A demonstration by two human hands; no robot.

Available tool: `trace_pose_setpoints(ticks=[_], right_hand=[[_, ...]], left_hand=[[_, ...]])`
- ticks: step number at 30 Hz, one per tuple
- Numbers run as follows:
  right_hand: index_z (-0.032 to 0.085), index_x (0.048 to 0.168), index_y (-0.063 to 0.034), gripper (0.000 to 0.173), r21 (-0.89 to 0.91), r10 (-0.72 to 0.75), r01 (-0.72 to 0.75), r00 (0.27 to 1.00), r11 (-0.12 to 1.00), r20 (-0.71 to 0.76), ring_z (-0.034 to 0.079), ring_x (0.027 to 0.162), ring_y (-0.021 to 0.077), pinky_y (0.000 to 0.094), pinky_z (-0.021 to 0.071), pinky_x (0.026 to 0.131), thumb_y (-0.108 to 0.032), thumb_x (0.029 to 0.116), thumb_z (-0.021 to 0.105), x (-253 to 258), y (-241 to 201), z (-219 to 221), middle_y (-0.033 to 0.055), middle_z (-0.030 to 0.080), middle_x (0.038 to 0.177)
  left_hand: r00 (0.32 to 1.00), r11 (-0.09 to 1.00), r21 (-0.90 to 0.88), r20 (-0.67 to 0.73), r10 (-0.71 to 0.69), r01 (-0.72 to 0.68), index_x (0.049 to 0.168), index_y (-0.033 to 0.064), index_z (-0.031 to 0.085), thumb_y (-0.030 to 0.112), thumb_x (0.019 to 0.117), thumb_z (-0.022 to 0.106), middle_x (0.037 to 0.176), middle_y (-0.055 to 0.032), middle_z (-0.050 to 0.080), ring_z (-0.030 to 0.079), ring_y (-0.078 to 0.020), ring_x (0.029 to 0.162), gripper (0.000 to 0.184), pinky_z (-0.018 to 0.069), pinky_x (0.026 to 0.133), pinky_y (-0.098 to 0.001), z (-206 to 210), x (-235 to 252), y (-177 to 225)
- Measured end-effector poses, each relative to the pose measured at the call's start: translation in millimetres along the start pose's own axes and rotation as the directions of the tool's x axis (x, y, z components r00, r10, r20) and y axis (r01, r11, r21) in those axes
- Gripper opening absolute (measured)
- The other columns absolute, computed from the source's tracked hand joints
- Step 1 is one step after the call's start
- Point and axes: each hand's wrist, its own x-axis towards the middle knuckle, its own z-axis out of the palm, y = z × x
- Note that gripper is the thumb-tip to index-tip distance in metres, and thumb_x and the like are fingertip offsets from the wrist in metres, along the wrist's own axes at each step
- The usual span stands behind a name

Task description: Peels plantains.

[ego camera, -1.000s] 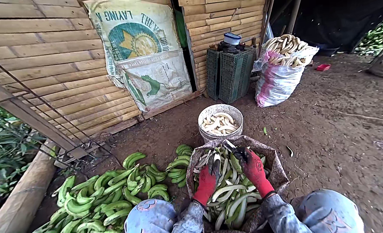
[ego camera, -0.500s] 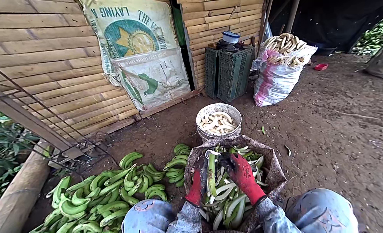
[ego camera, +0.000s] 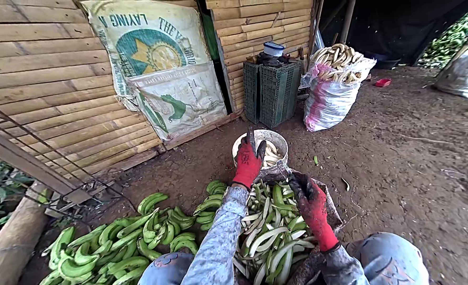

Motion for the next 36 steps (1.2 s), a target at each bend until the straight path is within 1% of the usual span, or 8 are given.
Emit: trace_pose_setpoints(ticks=[4, 6, 9, 12, 17, 20, 27, 36], right_hand=[[0.071, 0.119, -0.0004, 0.031, 0.064, 0.027, -0.024, 0.999, 0.998, -0.045, 0.070, 0.094, 0.0068, 0.0249, 0.0566, 0.088, -0.022, 0.0989, 0.063, 7, -3, -11, 0.0082, 0.075, 0.106], [0.071, 0.121, -0.0009, 0.033, 0.062, 0.032, -0.031, 0.999, 0.998, -0.012, 0.071, 0.094, 0.0074, 0.0255, 0.0569, 0.088, -0.024, 0.0990, 0.064, 3, -4, -11, 0.0081, 0.075, 0.107], [0.069, 0.127, -0.0042, 0.041, -0.007, 0.098, -0.097, 0.992, 0.995, 0.080, 0.069, 0.091, 0.0117, 0.0314, 0.0569, 0.085, -0.033, 0.0968, 0.066, 0, -5, -17, 0.0081, 0.073, 0.106], [0.061, 0.136, -0.0021, 0.050, -0.134, 0.209, -0.186, 0.961, 0.973, 0.182, 0.069, 0.101, 0.0229, 0.0427, 0.0550, 0.094, -0.031, 0.0958, 0.067, -1, -4, -23, 0.0148, 0.071, 0.115], [0.061, 0.129, -0.0037, 0.039, -0.340, 0.465, -0.324, 0.710, 0.883, 0.529, 0.069, 0.095, 0.0295, 0.0503, 0.0530, 0.089, -0.034, 0.1086, 0.045, -22, 2, -3, 0.0164, 0.069, 0.103], [0.060, 0.129, -0.0006, 0.046, -0.425, 0.543, -0.338, 0.561, 0.840, 0.625, 0.067, 0.103, 0.0342, 0.0532, 0.0510, 0.094, -0.036, 0.1106, 0.039, -47, 19, 27, 0.0214, 0.068, 0.108], [0.056, 0.135, -0.0019, 0.045, -0.596, 0.608, -0.192, 0.457, 0.780, 0.649, 0.066, 0.116, 0.0363, 0.0551, 0.0499, 0.100, -0.036, 0.1088, 0.042, -60, 18, 40, 0.0224, 0.068, 0.120], [0.044, 0.147, 0.0010, 0.052, -0.803, 0.741, -0.018, 0.400, 0.596, 0.540, 0.064, 0.122, 0.0404, 0.0579, 0.0505, 0.100, -0.028, 0.1046, 0.049, -60, 18, 65, 0.0243, 0.066, 0.129]], left_hand=[[0.783, 0.929, 0.305, 0.517, -0.347, 0.210, 0.156, -0.0013, 0.031, 0.040, 0.1058, 0.048, 0.142, -0.0266, 0.056, 0.054, -0.0401, 0.134, 0.067, 0.0412, 0.112, -0.0566, 70, -54, -5], [0.681, 0.891, 0.376, 0.584, -0.442, 0.256, 0.156, -0.0042, 0.029, 0.047, 0.1023, 0.054, 0.147, -0.0261, 0.051, 0.051, -0.0383, 0.137, 0.078, 0.0405, 0.113, -0.0551, 101, -75, -12], [0.687, 0.874, 0.233, 0.544, -0.481, 0.427, 0.154, -0.0054, 0.033, 0.035, 0.0982, 0.064, 0.148, -0.0257, 0.050, 0.050, -0.0360, 0.138, 0.075, 0.0387, 0.115, -0.0519, 113, -84, -22], [0.786, 0.754, -0.301, 0.443, -0.432, 0.584, 0.146, -0.0058, 0.043, 0.020, 0.0949, 0.071, 0.135, -0.0261, 0.058, 0.059, -0.0320, 0.123, 0.063, 0.0475, 0.106, -0.0465, 100, -99, -44], [0.832, 0.359, -0.860, 0.126, -0.540, 0.363, 0.133, -0.0076, 0.050, -0.002, 0.0882, 0.069, 0.110, -0.0196, 0.065, 0.067, -0.0215, 0.090, 0.049, 0.0595, 0.079, -0.0386, 70, -132, -57], [0.764, 0.216, -0.922, 0.117, -0.635, 0.321, 0.122, -0.0059, 0.053, -0.006, 0.0876, 0.064, 0.097, -0.0160, 0.064, 0.066, -0.0206, 0.080, 0.036, 0.0593, 0.073, -0.0388, 70, -143, -65], [0.685, 0.137, -0.908, 0.193, -0.702, 0.396, 0.120, -0.0061, 0.054, -0.004, 0.0907, 0.060, 0.096, -0.0170, 0.062, 0.063, -0.0223, 0.081, 0.030, 0.0567, 0.073, -0.0392, 84, -167, -74], [0.709, 0.238, -0.924, 0.047, -0.704, 0.298, 0.110, -0.0051, 0.055, -0.010, 0.0817, 0.061, 0.091, -0.0111, 0.062, 0.063, -0.0155, 0.079, 0.029, 0.0560, 0.072, -0.0309, 81, -172, -54]])
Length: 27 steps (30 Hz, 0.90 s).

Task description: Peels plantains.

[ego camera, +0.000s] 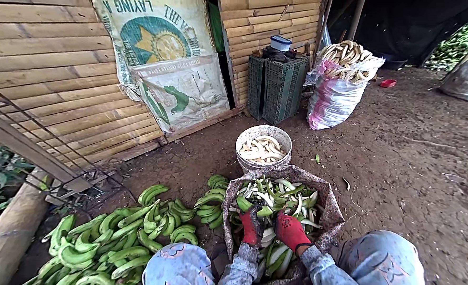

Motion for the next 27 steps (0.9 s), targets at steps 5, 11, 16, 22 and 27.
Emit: trace_pose_setpoints(ticks=[5, 11, 16, 22, 27], right_hand=[[0.060, 0.133, 0.0009, 0.045, 0.031, -0.107, 0.106, 0.994, 0.994, 0.031, 0.060, 0.127, 0.0414, 0.0611, 0.0467, 0.103, -0.033, 0.1069, 0.046, -9, 3, -24, 0.0250, 0.064, 0.131], [0.070, 0.120, -0.0102, 0.032, 0.219, -0.465, 0.621, 0.736, 0.752, -0.493, 0.070, 0.098, 0.0234, 0.0473, 0.0546, 0.091, -0.032, 0.0999, 0.059, -42, 11, -83, 0.0094, 0.074, 0.104], [0.065, 0.133, -0.0083, 0.043, -0.002, -0.604, 0.692, 0.628, 0.722, -0.492, 0.065, 0.110, 0.0428, 0.0577, 0.0523, 0.092, -0.016, 0.0909, 0.066, -44, 4, -68, 0.0252, 0.065, 0.122], [0.057, 0.142, -0.0006, 0.050, 0.069, -0.315, 0.428, 0.755, 0.901, -0.576, 0.060, 0.123, 0.0457, 0.0567, 0.0477, 0.102, -0.012, 0.0935, 0.061, -18, 7, -83, 0.0298, 0.059, 0.135], [0.053, 0.145, -0.0030, 0.047, 0.233, -0.123, 0.308, 0.806, 0.923, -0.579, 0.062, 0.121, 0.0414, 0.0555, 0.0483, 0.103, -0.017, 0.1003, 0.057, -2, 16, -90, 0.0264, 0.061, 0.132]], left_hand=[[0.938, 0.927, 0.183, 0.181, 0.294, -0.326, 0.133, -0.0092, 0.047, 0.003, 0.0879, 0.069, 0.105, -0.0129, 0.065, 0.068, -0.0119, 0.088, 0.051, 0.0602, 0.080, -0.0279, 19, 5, 108], [0.961, 0.989, 0.099, 0.266, 0.080, -0.109, 0.121, 0.0011, 0.055, 0.031, 0.1136, 0.025, 0.081, -0.0071, 0.060, 0.060, -0.0166, 0.060, 0.043, 0.0560, 0.055, -0.0332, 12, 19, 153], [0.904, 0.992, 0.117, 0.417, -0.098, 0.054, 0.126, -0.0001, 0.055, 0.031, 0.1136, 0.023, 0.087, -0.0082, 0.065, 0.064, -0.0140, 0.069, 0.046, 0.0570, 0.062, -0.0290, 2, 0, 133], [0.851, 0.943, 0.283, 0.525, -0.002, -0.172, 0.141, -0.0031, 0.053, 0.030, 0.1098, 0.044, 0.126, -0.0163, 0.065, 0.065, -0.0148, 0.109, 0.046, 0.0535, 0.097, -0.0325, -11, 3, 83], [0.793, 0.735, 0.571, 0.604, -0.075, -0.365, 0.146, 0.0028, 0.052, 0.029, 0.1076, 0.051, 0.142, -0.0132, 0.060, 0.057, -0.0136, 0.129, 0.047, 0.0429, 0.113, -0.0328, -6, -17, 112]])
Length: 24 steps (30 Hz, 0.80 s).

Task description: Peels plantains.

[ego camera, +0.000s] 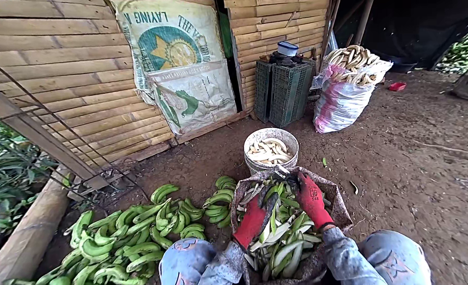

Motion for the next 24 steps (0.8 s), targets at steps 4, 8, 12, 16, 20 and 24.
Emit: trace_pose_setpoints(ticks=[4, 8, 12, 16, 20, 24], right_hand=[[0.065, 0.131, -0.0033, 0.038, 0.200, -0.203, 0.213, 0.977, 0.957, -0.068, 0.068, 0.108, 0.0303, 0.0481, 0.0521, 0.099, -0.024, 0.0993, 0.060, -13, 10, 5, 0.0179, 0.070, 0.118], [0.070, 0.128, -0.0115, 0.038, 0.207, -0.446, 0.415, 0.885, 0.886, 0.133, 0.068, 0.108, 0.0325, 0.0514, 0.0536, 0.095, -0.025, 0.0923, 0.069, -55, -3, 17, 0.0170, 0.070, 0.116], [0.064, 0.134, -0.0005, 0.046, -0.020, -0.244, 0.244, 0.970, 0.969, 0.009, 0.062, 0.118, 0.0484, 0.0604, 0.0493, 0.097, -0.013, 0.0901, 0.067, -31, -7, 8, 0.0311, 0.063, 0.126], [0.064, 0.133, 0.0018, 0.044, -0.004, -0.178, 0.178, 0.982, 0.984, -0.066, 0.063, 0.116, 0.0466, 0.0584, 0.0501, 0.096, -0.011, 0.0913, 0.065, -29, -14, 4, 0.0302, 0.064, 0.125], [0.063, 0.132, 0.0040, 0.042, 0.070, -0.145, 0.154, 0.982, 0.986, -0.119, 0.066, 0.111, 0.0447, 0.0577, 0.0512, 0.095, -0.011, 0.0936, 0.062, -32, -9, 7, 0.0294, 0.066, 0.120], [0.059, 0.139, -0.0003, 0.044, -0.007, -0.004, 0.004, 0.997, 1.000, -0.072, 0.064, 0.117, 0.0432, 0.0569, 0.0493, 0.100, -0.014, 0.0972, 0.062, -17, 3, -5, 0.0282, 0.064, 0.127]], left_hand=[[0.968, 0.944, -0.322, -0.205, -0.147, 0.075, 0.128, -0.0024, 0.057, 0.025, 0.1123, 0.035, 0.093, -0.0090, 0.067, 0.065, -0.0125, 0.075, 0.038, 0.0576, 0.069, -0.0293, -5, 14, -17], [0.951, 0.879, -0.477, -0.256, -0.173, 0.031, 0.133, -0.0026, 0.052, 0.025, 0.1130, 0.029, 0.106, -0.0113, 0.065, 0.065, -0.0125, 0.088, 0.041, 0.0560, 0.079, -0.0298, -23, 28, -24], [0.996, 0.983, -0.171, -0.051, -0.070, 0.061, 0.145, -0.0053, 0.048, 0.021, 0.1119, 0.035, 0.136, -0.0194, 0.059, 0.060, -0.0164, 0.120, 0.044, 0.0466, 0.106, -0.0325, -19, 7, -17], [0.986, 0.989, -0.129, -0.144, -0.087, 0.068, 0.144, -0.0065, 0.047, 0.021, 0.1111, 0.040, 0.141, -0.0228, 0.055, 0.055, -0.0205, 0.129, 0.044, 0.0412, 0.112, -0.0337, -12, 8, -15], [0.997, 0.997, -0.006, -0.016, 0.074, -0.074, 0.144, -0.0076, 0.049, 0.018, 0.1099, 0.040, 0.144, -0.0227, 0.055, 0.052, -0.0188, 0.135, 0.043, 0.0369, 0.117, -0.0324, -19, 8, -7], [0.996, 0.941, -0.329, -0.016, -0.089, 0.078, 0.137, -0.0047, 0.050, 0.021, 0.1126, 0.032, 0.104, -0.0102, 0.067, 0.067, -0.0117, 0.086, 0.040, 0.0581, 0.079, -0.0292, -10, 6, -14]])
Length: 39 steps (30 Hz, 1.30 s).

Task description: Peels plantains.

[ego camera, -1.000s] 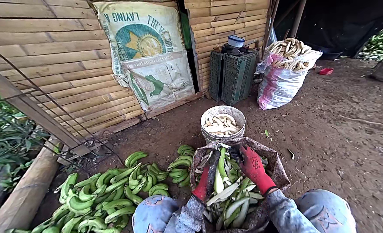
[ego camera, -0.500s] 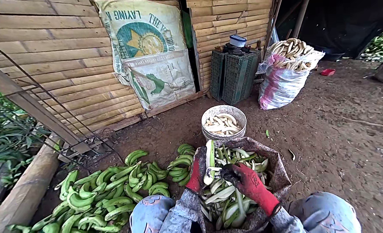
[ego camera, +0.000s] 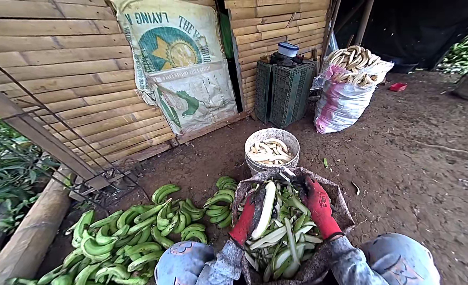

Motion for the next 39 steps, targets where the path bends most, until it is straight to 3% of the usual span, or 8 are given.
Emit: trace_pose_setpoints(ticks=[10, 15, 17, 20, 24, 27, 33, 39], right_hand=[[0.075, 0.121, -0.0102, 0.040, 0.018, -0.506, 0.508, 0.860, 0.861, -0.072, 0.069, 0.101, 0.0455, 0.0584, 0.0560, 0.083, -0.019, 0.0811, 0.073, -63, -22, 41, 0.0237, 0.071, 0.109], [0.060, 0.139, -0.0008, 0.046, 0.032, -0.144, 0.143, 0.988, 0.989, 0.062, 0.062, 0.119, 0.0466, 0.0579, 0.0487, 0.100, -0.012, 0.0950, 0.060, -12, -16, 18, 0.0306, 0.062, 0.129], [0.056, 0.142, -0.0004, 0.045, -0.004, -0.022, 0.022, 0.996, 1.000, 0.084, 0.062, 0.121, 0.0434, 0.0551, 0.0479, 0.103, -0.015, 0.0993, 0.058, 3, -8, 7, 0.0287, 0.061, 0.131], [0.062, 0.134, 0.0026, 0.043, 0.120, -0.161, 0.159, 0.987, 0.980, 0.007, 0.065, 0.115, 0.0432, 0.0561, 0.0502, 0.099, -0.014, 0.0939, 0.064, -17, -12, 6, 0.0286, 0.065, 0.124], [0.074, 0.118, -0.0066, 0.039, 0.168, -0.481, 0.497, 0.867, 0.851, -0.127, 0.070, 0.098, 0.0392, 0.0548, 0.0575, 0.082, -0.024, 0.0832, 0.072, -61, -15, 37, 0.0202, 0.072, 0.107], [0.074, 0.118, -0.0067, 0.038, 0.110, -0.479, 0.485, 0.874, 0.868, -0.079, 0.070, 0.096, 0.0428, 0.0559, 0.0569, 0.076, -0.020, 0.0830, 0.070, -63, -21, 41, 0.0222, 0.071, 0.105], [0.072, 0.124, -0.0075, 0.038, 0.055, -0.392, 0.392, 0.920, 0.918, -0.020, 0.067, 0.106, 0.0441, 0.0571, 0.0549, 0.086, -0.018, 0.0877, 0.068, -45, -21, 35, 0.0241, 0.069, 0.113], [0.064, 0.135, -0.0045, 0.042, 0.095, -0.223, 0.216, 0.972, 0.972, 0.070, 0.064, 0.114, 0.0444, 0.0575, 0.0506, 0.096, -0.014, 0.0939, 0.061, -26, -14, 35, 0.0273, 0.065, 0.123]], left_hand=[[0.934, 0.903, -0.400, -0.357, 0.006, -0.159, 0.132, 0.0002, 0.047, 0.030, 0.1138, 0.021, 0.088, -0.0058, 0.061, 0.063, -0.0126, 0.070, 0.044, 0.0572, 0.065, -0.0282, -8, 26, -1], [0.997, 0.983, 0.170, 0.050, 0.063, -0.070, 0.148, -0.0019, 0.045, 0.026, 0.1116, 0.036, 0.142, -0.0175, 0.057, 0.056, -0.0151, 0.127, 0.047, 0.0435, 0.112, -0.0323, -7, 8, -21], [0.995, 0.991, 0.127, 0.100, 0.028, -0.041, 0.144, 0.0008, 0.050, 0.028, 0.1119, 0.035, 0.126, -0.0131, 0.065, 0.065, -0.0132, 0.109, 0.045, 0.0536, 0.096, -0.0308, -3, 6, -30], [0.979, 0.965, -0.260, -0.184, -0.091, 0.040, 0.132, -0.0013, 0.053, 0.030, 0.1137, 0.027, 0.097, -0.0124, 0.066, 0.066, -0.0173, 0.076, 0.045, 0.0582, 0.068, -0.0332, -3, 12, -17], [0.878, 0.816, -0.555, -0.458, -0.137, -0.163, 0.101, 0.0016, 0.055, 0.038, 0.1129, 0.018, 0.073, -0.0067, 0.060, 0.060, -0.0140, 0.060, 0.053, 0.0542, 0.055, -0.0292, -8, 29, -15], [0.882, 0.780, -0.592, -0.457, -0.115, -0.205, 0.097, 0.0032, 0.053, 0.036, 0.1129, 0.013, 0.069, -0.0042, 0.058, 0.059, -0.0130, 0.057, 0.054, 0.0540, 0.054, -0.0275, -4, 23, -9], [0.942, 0.972, -0.192, -0.330, 0.063, -0.133, 0.143, -0.0007, 0.048, 0.030, 0.1133, 0.025, 0.118, -0.0144, 0.064, 0.065, -0.0167, 0.098, 0.048, 0.0557, 0.088, -0.0334, -5, 12, -11], [0.985, 0.969, 0.239, -0.141, 0.098, -0.062, 0.147, -0.0102, 0.040, 0.014, 0.1109, 0.034, 0.143, -0.0256, 0.052, 0.054, -0.0228, 0.130, 0.044, 0.0422, 0.112, -0.0341, -1, -5, -7]])
